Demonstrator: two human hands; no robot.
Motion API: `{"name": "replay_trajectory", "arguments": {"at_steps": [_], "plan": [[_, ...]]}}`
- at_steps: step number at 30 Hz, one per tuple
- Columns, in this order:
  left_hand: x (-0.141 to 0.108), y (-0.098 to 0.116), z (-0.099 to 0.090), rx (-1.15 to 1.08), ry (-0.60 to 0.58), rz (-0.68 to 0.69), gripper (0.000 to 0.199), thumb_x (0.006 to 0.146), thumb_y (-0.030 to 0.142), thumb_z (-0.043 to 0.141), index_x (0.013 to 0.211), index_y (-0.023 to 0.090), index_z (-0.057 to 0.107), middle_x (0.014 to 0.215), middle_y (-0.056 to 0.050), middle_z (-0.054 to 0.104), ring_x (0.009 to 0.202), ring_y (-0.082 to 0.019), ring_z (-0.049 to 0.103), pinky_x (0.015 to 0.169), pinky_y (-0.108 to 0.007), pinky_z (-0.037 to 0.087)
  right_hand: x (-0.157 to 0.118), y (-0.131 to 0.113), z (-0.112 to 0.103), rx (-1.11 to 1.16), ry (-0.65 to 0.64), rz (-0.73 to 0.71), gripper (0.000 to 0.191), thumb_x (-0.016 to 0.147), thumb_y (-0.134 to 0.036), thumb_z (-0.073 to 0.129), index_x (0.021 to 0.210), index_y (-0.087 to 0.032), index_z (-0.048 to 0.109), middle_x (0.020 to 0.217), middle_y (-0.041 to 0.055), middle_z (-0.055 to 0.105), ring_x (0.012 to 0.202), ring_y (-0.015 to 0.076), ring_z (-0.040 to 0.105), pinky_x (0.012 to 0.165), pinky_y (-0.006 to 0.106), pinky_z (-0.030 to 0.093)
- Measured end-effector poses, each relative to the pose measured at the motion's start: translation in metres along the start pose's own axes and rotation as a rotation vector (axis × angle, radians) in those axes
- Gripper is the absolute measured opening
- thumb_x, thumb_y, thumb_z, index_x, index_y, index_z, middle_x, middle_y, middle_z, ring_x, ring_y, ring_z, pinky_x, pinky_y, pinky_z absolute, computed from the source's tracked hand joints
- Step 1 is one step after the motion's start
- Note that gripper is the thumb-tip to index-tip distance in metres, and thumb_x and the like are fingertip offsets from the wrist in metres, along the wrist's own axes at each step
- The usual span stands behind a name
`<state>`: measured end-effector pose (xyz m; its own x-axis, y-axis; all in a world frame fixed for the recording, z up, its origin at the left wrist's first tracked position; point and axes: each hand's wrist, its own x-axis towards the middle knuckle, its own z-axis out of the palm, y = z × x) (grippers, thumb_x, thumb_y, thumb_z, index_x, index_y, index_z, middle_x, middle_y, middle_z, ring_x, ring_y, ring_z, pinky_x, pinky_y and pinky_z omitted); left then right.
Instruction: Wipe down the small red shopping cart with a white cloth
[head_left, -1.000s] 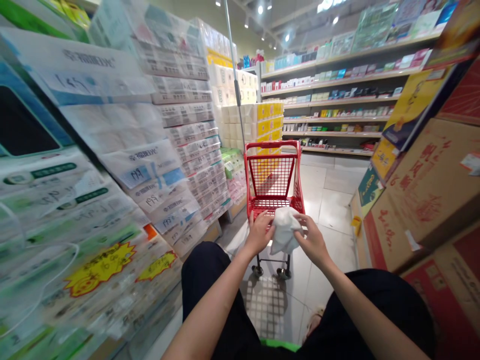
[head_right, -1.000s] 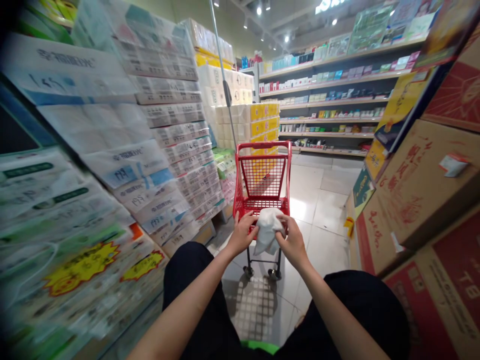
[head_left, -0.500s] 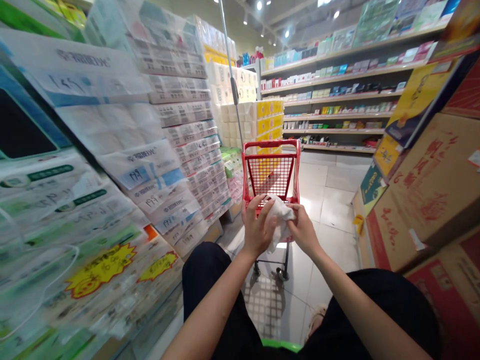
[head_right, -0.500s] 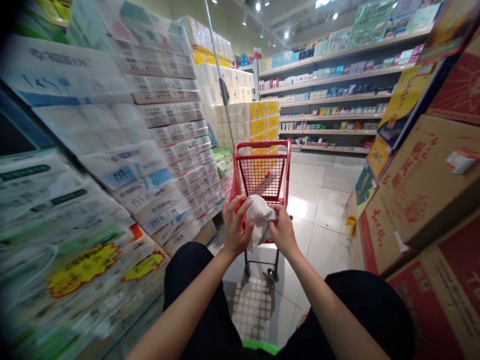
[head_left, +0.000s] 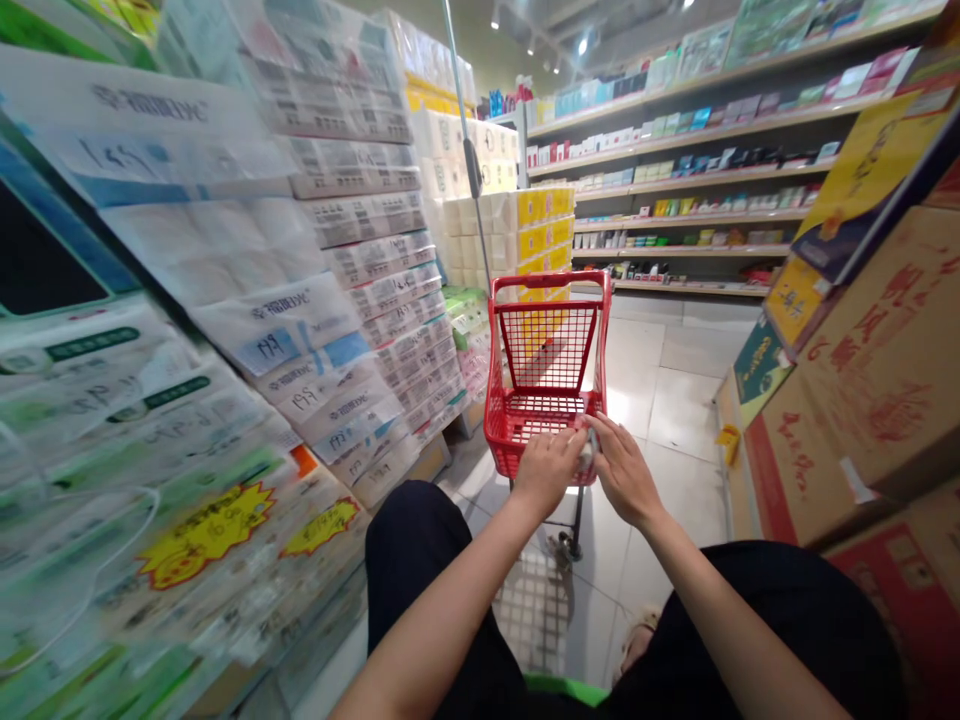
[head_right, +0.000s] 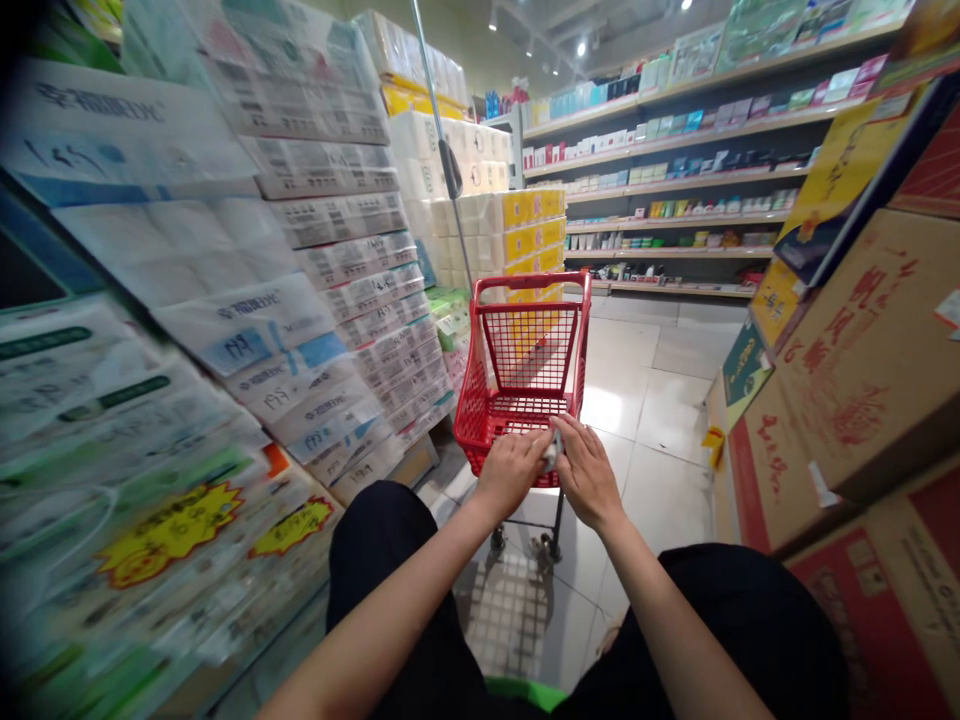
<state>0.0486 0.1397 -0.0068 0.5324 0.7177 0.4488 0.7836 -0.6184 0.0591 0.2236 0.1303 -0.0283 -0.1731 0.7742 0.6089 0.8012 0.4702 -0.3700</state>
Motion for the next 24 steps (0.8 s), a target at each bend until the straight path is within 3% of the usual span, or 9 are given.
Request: {"name": "replay_trajectory", "arguments": {"at_steps": [5,10,14,17,20,24], "plan": [[-0.002,-0.014,0.002,-0.037,-0.056,0.113,0.049,0.102,0.028,0.038,0.15,0.035,0.033,0.138,-0.005,0.057,0.117,-0.024,0.057,0.098,-0.038,0.043,-0.004,0.008,-0.007,-0.103,-0.043,-0.068,0.06,0.093,-0.023,0.037,0.153,-0.029,0.028,0.151,0.0018,0.045,0.145,0.0202,0.032,0.123,0.05,0.017],[-0.019,-0.062,-0.013,-0.003,-0.116,0.081,0.049,0.102,0.024,0.039,0.149,0.038,0.035,0.134,-0.003,0.059,0.125,-0.021,0.053,0.108,-0.038,0.038,0.0,0.021,-0.016,-0.133,-0.064,-0.094,0.058,0.097,-0.035,0.041,0.154,-0.031,0.027,0.15,0.0012,0.047,0.144,0.0213,0.034,0.123,0.051,0.016],[-0.026,-0.092,-0.021,0.041,-0.079,0.081,0.044,0.102,0.025,0.04,0.145,0.035,0.042,0.119,-0.002,0.064,0.118,-0.018,0.056,0.116,-0.038,0.03,0.003,0.032,-0.015,-0.148,-0.054,-0.094,0.055,0.098,-0.043,0.042,0.15,-0.03,0.033,0.145,0.0019,0.052,0.143,0.022,0.036,0.122,0.052,0.017],[-0.02,-0.091,-0.013,0.081,0.01,0.076,0.035,0.102,0.031,0.042,0.135,0.029,0.052,0.105,-0.003,0.066,0.107,-0.019,0.058,0.113,-0.038,0.034,0.006,0.028,-0.013,-0.198,-0.033,-0.08,0.047,0.097,-0.045,0.043,0.14,-0.027,0.046,0.134,0.0046,0.059,0.141,0.0238,0.037,0.121,0.052,0.02],[-0.009,-0.076,-0.001,0.154,0.074,0.062,0.029,0.101,0.035,0.045,0.124,0.025,0.058,0.098,-0.005,0.065,0.1,-0.021,0.057,0.101,-0.038,0.043,0.009,0.012,-0.008,-0.293,-0.009,-0.07,0.037,0.096,-0.045,0.044,0.12,-0.02,0.059,0.121,0.0104,0.063,0.137,0.0275,0.039,0.119,0.05,0.022],[0.0,-0.05,0.007,0.211,0.1,0.085,0.028,0.1,0.037,0.045,0.12,0.023,0.059,0.092,-0.005,0.063,0.09,-0.022,0.057,0.089,-0.038,0.046,0.009,-0.011,0.0,-0.404,-0.038,-0.056,0.026,0.09,-0.036,0.051,0.103,-0.015,0.06,0.108,0.0154,0.062,0.117,0.0306,0.048,0.112,0.048,0.028]]}}
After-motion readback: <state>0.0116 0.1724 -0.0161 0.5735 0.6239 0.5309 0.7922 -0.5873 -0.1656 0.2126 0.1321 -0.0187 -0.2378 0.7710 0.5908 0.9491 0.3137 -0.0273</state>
